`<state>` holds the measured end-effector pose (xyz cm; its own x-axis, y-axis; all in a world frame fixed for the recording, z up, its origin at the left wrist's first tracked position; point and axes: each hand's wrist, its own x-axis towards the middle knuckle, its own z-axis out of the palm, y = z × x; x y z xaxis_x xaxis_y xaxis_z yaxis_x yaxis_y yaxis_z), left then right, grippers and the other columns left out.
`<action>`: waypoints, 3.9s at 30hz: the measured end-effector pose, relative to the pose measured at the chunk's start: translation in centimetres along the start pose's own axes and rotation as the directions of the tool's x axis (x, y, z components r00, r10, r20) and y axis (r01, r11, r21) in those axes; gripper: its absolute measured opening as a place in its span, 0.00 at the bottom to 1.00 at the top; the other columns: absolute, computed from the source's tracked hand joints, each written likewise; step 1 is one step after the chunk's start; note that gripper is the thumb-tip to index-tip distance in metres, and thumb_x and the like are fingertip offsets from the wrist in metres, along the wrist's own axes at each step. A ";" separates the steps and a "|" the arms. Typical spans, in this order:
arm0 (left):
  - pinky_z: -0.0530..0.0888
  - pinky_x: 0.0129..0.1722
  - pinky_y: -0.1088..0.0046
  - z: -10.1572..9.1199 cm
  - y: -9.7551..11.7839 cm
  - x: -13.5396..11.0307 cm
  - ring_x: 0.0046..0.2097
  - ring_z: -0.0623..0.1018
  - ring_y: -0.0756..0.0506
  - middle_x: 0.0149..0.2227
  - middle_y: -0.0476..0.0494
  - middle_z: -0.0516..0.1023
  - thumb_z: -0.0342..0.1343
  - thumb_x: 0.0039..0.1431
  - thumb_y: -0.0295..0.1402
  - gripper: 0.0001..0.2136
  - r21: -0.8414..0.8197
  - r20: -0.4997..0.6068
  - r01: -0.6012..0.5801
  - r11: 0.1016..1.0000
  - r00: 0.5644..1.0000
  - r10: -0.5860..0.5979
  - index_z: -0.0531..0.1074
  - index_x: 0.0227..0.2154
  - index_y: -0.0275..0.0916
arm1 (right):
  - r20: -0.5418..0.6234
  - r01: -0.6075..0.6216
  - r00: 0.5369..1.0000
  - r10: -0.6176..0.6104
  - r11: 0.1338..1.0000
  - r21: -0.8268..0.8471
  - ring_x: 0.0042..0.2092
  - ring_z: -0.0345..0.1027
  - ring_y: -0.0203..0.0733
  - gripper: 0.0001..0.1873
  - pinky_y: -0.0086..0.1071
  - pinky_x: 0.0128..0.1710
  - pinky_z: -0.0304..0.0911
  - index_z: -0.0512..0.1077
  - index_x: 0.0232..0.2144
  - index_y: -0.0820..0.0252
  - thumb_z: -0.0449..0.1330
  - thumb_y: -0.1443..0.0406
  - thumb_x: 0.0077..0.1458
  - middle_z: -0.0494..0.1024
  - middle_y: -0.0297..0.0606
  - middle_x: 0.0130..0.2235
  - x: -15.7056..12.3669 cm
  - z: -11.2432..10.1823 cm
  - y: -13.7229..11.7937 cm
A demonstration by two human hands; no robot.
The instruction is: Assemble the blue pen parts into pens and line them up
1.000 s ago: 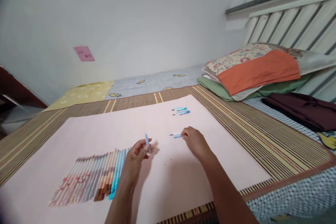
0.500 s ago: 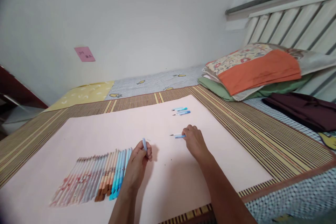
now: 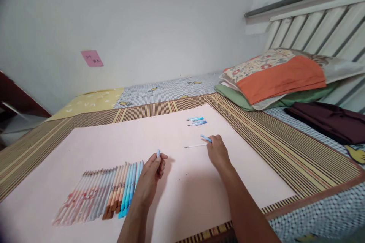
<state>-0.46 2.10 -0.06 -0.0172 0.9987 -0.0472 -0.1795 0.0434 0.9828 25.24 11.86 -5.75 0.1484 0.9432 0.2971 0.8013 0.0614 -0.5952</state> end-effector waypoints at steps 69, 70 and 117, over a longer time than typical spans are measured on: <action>0.64 0.37 0.72 0.0 1.4 -0.4 0.32 0.66 0.48 0.30 0.49 0.70 0.53 0.65 0.39 0.10 0.046 0.300 -0.110 0.993 0.949 0.091 0.73 0.40 0.37 | -0.149 0.213 0.977 -0.152 0.690 0.692 0.28 0.62 0.34 0.23 0.30 0.31 0.62 0.71 0.57 0.53 0.63 0.62 0.59 0.75 0.33 0.34 -5.0 -6.0 -15.9; 0.64 0.37 0.72 0.1 1.5 -0.4 0.32 0.66 0.48 0.30 0.49 0.70 0.53 0.65 0.39 0.10 0.050 0.300 -0.107 0.993 0.950 0.087 0.73 0.40 0.37 | -0.164 0.221 0.975 -0.148 0.690 0.689 0.28 0.63 0.34 0.23 0.30 0.31 0.62 0.71 0.56 0.53 0.63 0.62 0.59 0.75 0.34 0.34 -5.0 -6.1 -16.0; 0.52 0.27 0.72 0.7 0.1 -0.4 0.26 0.52 0.51 0.21 0.55 0.52 0.55 0.59 0.54 0.25 0.257 0.081 -0.038 0.966 0.997 0.017 0.55 0.20 0.41 | 0.358 0.131 0.930 -0.082 0.985 -0.114 0.32 0.65 0.38 0.11 0.30 0.30 0.50 0.66 0.23 0.59 0.54 0.69 0.58 0.73 0.38 0.33 -2.2 -1.6 -5.7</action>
<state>0.23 1.75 0.20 0.0597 0.9981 -0.0157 0.0803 0.0109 0.9967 21.25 8.90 -1.85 -0.1352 0.9891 0.0581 0.8746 0.1466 -0.4622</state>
